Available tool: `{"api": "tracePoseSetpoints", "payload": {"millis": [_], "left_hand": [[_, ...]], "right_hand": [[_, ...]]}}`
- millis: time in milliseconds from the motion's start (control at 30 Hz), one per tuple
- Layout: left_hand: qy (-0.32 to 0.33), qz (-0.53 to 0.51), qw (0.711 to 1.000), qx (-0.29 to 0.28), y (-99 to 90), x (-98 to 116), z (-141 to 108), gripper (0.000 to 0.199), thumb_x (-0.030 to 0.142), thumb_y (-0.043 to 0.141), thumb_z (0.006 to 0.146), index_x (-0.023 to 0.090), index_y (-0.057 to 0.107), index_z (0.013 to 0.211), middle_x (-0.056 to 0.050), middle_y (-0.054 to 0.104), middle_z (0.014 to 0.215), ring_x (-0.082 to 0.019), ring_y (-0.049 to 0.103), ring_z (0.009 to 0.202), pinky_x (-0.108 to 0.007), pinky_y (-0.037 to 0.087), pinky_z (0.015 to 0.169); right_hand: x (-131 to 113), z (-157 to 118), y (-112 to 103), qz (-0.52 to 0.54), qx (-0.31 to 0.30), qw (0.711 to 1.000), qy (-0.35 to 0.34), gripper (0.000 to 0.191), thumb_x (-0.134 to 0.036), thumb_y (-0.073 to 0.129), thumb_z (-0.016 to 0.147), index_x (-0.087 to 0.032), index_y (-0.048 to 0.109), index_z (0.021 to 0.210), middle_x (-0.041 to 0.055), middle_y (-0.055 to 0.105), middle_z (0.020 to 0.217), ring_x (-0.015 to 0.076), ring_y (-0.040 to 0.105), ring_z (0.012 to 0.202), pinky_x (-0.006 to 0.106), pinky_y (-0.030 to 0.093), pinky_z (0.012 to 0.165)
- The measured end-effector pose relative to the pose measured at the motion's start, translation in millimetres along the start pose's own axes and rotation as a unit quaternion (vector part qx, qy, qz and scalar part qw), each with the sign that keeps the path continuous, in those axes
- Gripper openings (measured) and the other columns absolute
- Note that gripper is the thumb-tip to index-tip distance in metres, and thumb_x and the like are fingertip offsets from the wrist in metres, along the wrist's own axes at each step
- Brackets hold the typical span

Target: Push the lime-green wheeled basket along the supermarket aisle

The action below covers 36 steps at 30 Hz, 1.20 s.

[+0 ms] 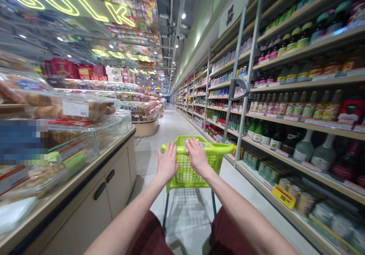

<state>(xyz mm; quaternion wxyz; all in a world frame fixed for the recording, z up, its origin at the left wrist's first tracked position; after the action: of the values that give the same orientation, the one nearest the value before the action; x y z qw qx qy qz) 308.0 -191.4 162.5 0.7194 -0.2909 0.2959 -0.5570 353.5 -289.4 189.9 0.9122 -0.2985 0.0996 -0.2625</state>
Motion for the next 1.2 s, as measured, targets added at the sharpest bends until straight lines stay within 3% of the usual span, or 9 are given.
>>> {"api": "tracePoseSetpoints", "payload": {"millis": [133, 200, 400, 467, 600, 733, 1000, 1200], "left_hand": [[-0.006, -0.008, 1.000, 0.001, 4.1, 0, 0, 0.061, 0.023, 0.040, 0.070, 0.012, 0.030, 0.129, -0.010, 0.025, 0.139, -0.024, 0.015, 0.130, -0.054, 0.010, 0.102], [-0.009, -0.010, 1.000, 0.003, 4.6, 3, 0, 0.062, 0.024, 0.040, 0.070, 0.011, 0.029, 0.129, -0.011, 0.025, 0.139, -0.024, 0.015, 0.130, -0.054, 0.009, 0.103], [-0.003, -0.008, 1.000, -0.006, 2.3, 2, 2, 0.060, 0.024, 0.040, 0.071, 0.010, 0.031, 0.128, -0.012, 0.029, 0.137, -0.025, 0.018, 0.129, -0.055, 0.008, 0.102], [-0.006, -0.010, 1.000, -0.009, 1.5, -6, 5, 0.058, 0.025, 0.040, 0.073, 0.012, 0.031, 0.128, -0.011, 0.029, 0.137, -0.025, 0.019, 0.129, -0.055, 0.009, 0.102], [-0.038, -0.023, 0.999, -0.026, 4.9, -24, 11, 0.055, 0.029, 0.041, 0.074, 0.014, 0.033, 0.127, -0.011, 0.034, 0.135, -0.026, 0.024, 0.126, -0.056, 0.009, 0.102], [-0.045, -0.029, 0.998, -0.028, 6.8, -27, 11, 0.056, 0.027, 0.042, 0.073, 0.014, 0.033, 0.127, -0.011, 0.036, 0.134, -0.025, 0.024, 0.127, -0.055, 0.009, 0.102], [-0.050, -0.021, 0.998, -0.033, 1.6, -28, 7, 0.055, 0.026, 0.041, 0.072, 0.015, 0.034, 0.126, -0.009, 0.040, 0.131, -0.027, 0.028, 0.124, -0.057, 0.015, 0.100], [-0.049, -0.023, 0.998, -0.028, -1.8, -15, 6, 0.056, 0.026, 0.043, 0.071, 0.015, 0.035, 0.126, -0.010, 0.040, 0.131, -0.026, 0.029, 0.124, -0.054, 0.015, 0.101]], "right_hand": [[42, -10, -21, -0.034, 0.022, 0.997, 0.073, 0.040, -0.010, 0.035, 0.081, -0.014, 0.048, 0.119, 0.0118, 0.040, 0.130, 0.0246, 0.026, 0.125, 0.046, 0.024, 0.099], [48, -11, -24, -0.043, 0.025, 0.994, 0.093, 0.039, -0.011, 0.036, 0.080, -0.012, 0.049, 0.117, 0.0135, 0.040, 0.129, 0.0252, 0.026, 0.124, 0.047, 0.024, 0.099], [-1, -1, 3, -0.016, -0.005, 1.000, 0.015, 0.037, -0.013, 0.037, 0.082, -0.014, 0.050, 0.117, 0.0103, 0.040, 0.131, 0.0241, 0.023, 0.126, 0.045, 0.020, 0.102], [-5, -2, 6, -0.011, -0.005, 1.000, 0.001, 0.037, -0.013, 0.036, 0.082, -0.015, 0.049, 0.117, 0.0092, 0.039, 0.131, 0.0237, 0.022, 0.127, 0.045, 0.020, 0.102], [33, -14, -9, -0.027, 0.021, 0.999, 0.040, 0.040, -0.011, 0.033, 0.082, -0.014, 0.048, 0.119, 0.0102, 0.039, 0.131, 0.0237, 0.023, 0.126, 0.046, 0.023, 0.100], [77, -26, -29, -0.040, 0.079, 0.991, 0.098, 0.036, -0.015, 0.033, 0.084, -0.015, 0.051, 0.115, 0.0111, 0.041, 0.129, 0.0237, 0.028, 0.124, 0.046, 0.027, 0.098], [82, -12, -12, 0.001, 0.070, 0.993, 0.094, 0.036, -0.016, 0.034, 0.080, -0.014, 0.053, 0.111, 0.0107, 0.043, 0.127, 0.0235, 0.030, 0.122, 0.045, 0.028, 0.097], [110, -5, -8, 0.008, 0.066, 0.990, 0.124, 0.035, -0.016, 0.033, 0.081, -0.014, 0.054, 0.108, 0.0116, 0.045, 0.125, 0.0243, 0.033, 0.120, 0.046, 0.028, 0.096]]}}
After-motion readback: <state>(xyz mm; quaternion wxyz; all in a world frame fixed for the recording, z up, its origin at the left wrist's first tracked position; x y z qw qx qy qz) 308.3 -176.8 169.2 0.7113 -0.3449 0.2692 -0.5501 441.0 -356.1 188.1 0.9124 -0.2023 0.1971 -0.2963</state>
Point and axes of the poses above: each hand's wrist, its own z-axis towards the middle knuckle, its own y-axis out of the palm, x = y × z, the point moved 8 cm from there along z, towards the middle knuckle
